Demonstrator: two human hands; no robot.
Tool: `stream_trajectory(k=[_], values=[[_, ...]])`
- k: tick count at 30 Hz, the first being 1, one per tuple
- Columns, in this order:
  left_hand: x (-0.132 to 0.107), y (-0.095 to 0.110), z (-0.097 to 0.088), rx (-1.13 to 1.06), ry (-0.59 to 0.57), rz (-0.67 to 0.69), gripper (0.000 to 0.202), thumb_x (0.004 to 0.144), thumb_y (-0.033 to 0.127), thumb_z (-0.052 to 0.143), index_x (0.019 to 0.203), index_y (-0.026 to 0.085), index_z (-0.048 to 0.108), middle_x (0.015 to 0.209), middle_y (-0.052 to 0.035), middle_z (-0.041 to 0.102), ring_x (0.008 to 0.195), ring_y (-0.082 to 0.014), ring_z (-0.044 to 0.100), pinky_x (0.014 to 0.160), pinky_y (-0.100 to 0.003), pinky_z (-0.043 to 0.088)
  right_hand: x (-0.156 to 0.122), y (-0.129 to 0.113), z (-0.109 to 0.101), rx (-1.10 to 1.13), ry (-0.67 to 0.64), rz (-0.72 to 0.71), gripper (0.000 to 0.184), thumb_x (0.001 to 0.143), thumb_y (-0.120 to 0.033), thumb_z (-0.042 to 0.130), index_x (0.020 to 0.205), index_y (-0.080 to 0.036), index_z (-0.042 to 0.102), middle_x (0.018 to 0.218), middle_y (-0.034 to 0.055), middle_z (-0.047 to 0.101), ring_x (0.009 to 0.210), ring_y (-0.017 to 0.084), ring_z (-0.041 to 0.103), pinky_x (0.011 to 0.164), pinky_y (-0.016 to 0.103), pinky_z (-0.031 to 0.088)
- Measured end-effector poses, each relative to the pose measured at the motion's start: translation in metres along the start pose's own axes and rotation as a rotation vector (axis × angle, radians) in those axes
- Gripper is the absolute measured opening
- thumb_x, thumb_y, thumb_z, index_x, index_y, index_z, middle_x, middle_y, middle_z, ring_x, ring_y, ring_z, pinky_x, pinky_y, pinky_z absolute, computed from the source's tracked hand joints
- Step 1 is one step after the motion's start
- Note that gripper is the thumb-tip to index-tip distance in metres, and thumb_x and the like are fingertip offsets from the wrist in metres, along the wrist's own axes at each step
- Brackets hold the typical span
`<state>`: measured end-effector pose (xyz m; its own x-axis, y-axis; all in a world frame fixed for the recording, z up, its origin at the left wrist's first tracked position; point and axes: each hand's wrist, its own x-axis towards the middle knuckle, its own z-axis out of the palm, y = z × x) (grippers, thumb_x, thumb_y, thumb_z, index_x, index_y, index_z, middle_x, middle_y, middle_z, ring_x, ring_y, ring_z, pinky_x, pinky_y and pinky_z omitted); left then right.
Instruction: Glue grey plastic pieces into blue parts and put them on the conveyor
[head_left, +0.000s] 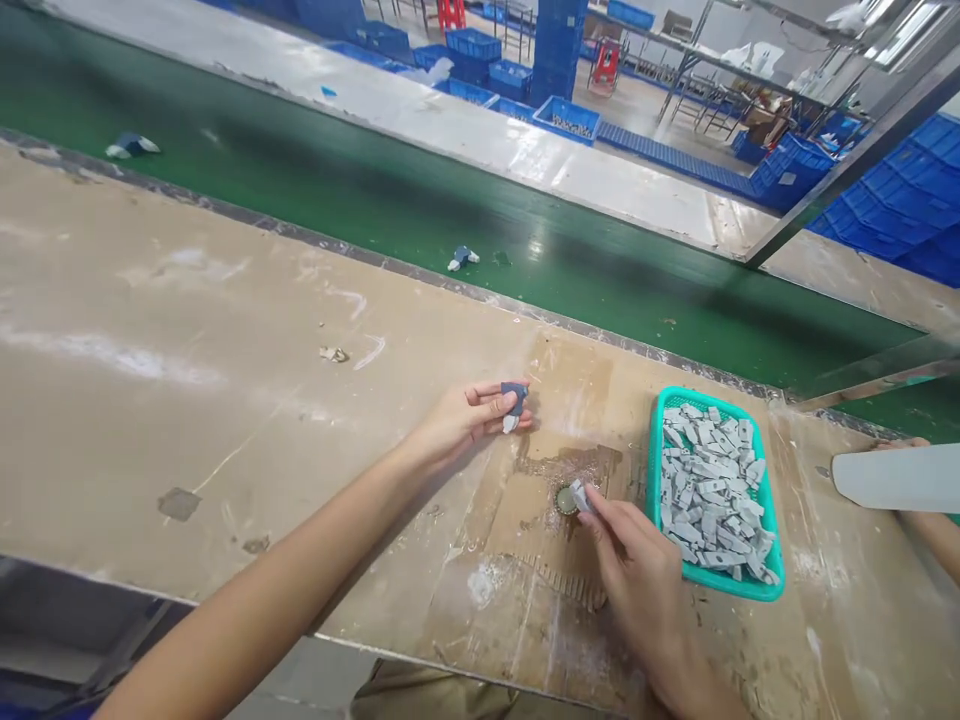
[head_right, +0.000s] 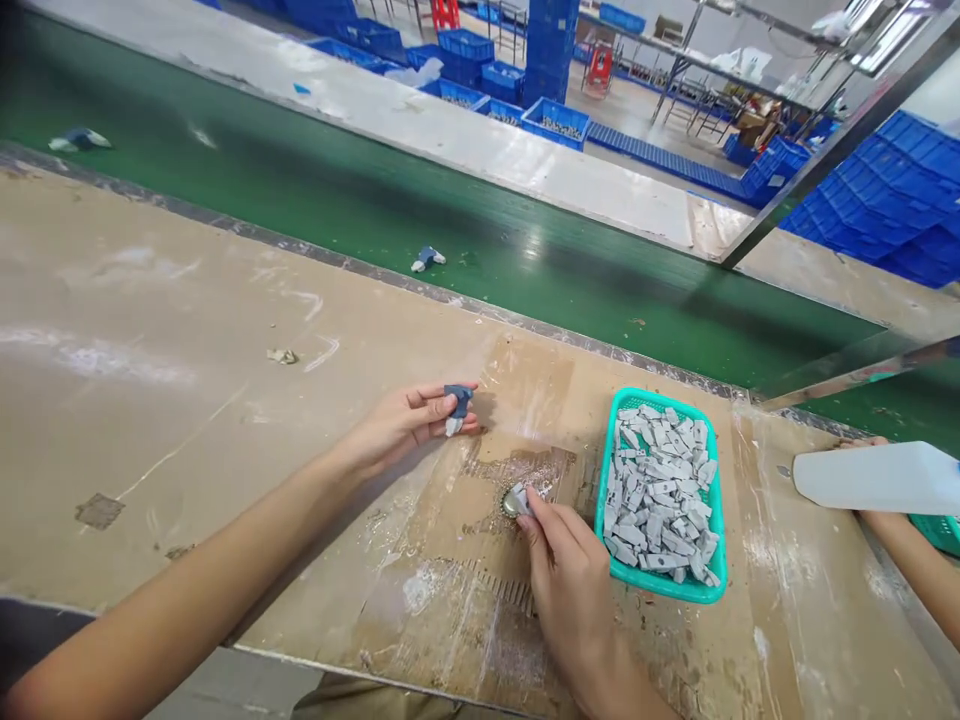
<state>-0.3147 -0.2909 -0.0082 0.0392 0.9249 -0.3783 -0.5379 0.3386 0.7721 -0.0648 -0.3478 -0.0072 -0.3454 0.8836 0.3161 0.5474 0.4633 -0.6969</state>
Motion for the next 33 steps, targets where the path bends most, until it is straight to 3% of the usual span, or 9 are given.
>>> stream_trajectory(k=[5,19,33], values=[[-0.007,0.001,-0.004,-0.005,-0.061,0.039,0.034,0.064,0.033,0.085,0.086,0.011,0.073,0.081,-0.0067,0.071,0.077,-0.0174,0.066,0.084,-0.033,0.052,0.000,-0.001,-0.001,-0.093,0.023,-0.093,0.029,0.092,-0.014,0.059,0.116,-0.024,0.071,0.095,0.0053,0.076,0.080,0.017,0.072,0.072,0.025,0.060],[-0.018,-0.007,0.011,-0.047,-0.127,0.025,0.030,0.065,0.033,0.083,0.082,0.011,0.072,0.073,-0.0043,0.066,0.068,-0.0131,0.058,0.065,-0.024,0.044,-0.004,0.002,-0.001,-0.181,-0.096,-0.101,0.036,0.091,-0.009,0.058,0.120,-0.027,0.068,0.097,0.0053,0.073,0.085,0.018,0.068,0.076,0.030,0.057],[-0.022,-0.011,0.014,0.072,-0.119,0.023,0.025,0.068,0.033,0.081,0.080,0.014,0.072,0.072,-0.0034,0.067,0.067,-0.0127,0.056,0.066,-0.025,0.041,0.002,0.000,0.001,-0.179,-0.130,-0.165,0.043,0.091,-0.004,0.055,0.126,-0.028,0.064,0.095,0.0057,0.072,0.083,0.019,0.065,0.073,0.031,0.056]])
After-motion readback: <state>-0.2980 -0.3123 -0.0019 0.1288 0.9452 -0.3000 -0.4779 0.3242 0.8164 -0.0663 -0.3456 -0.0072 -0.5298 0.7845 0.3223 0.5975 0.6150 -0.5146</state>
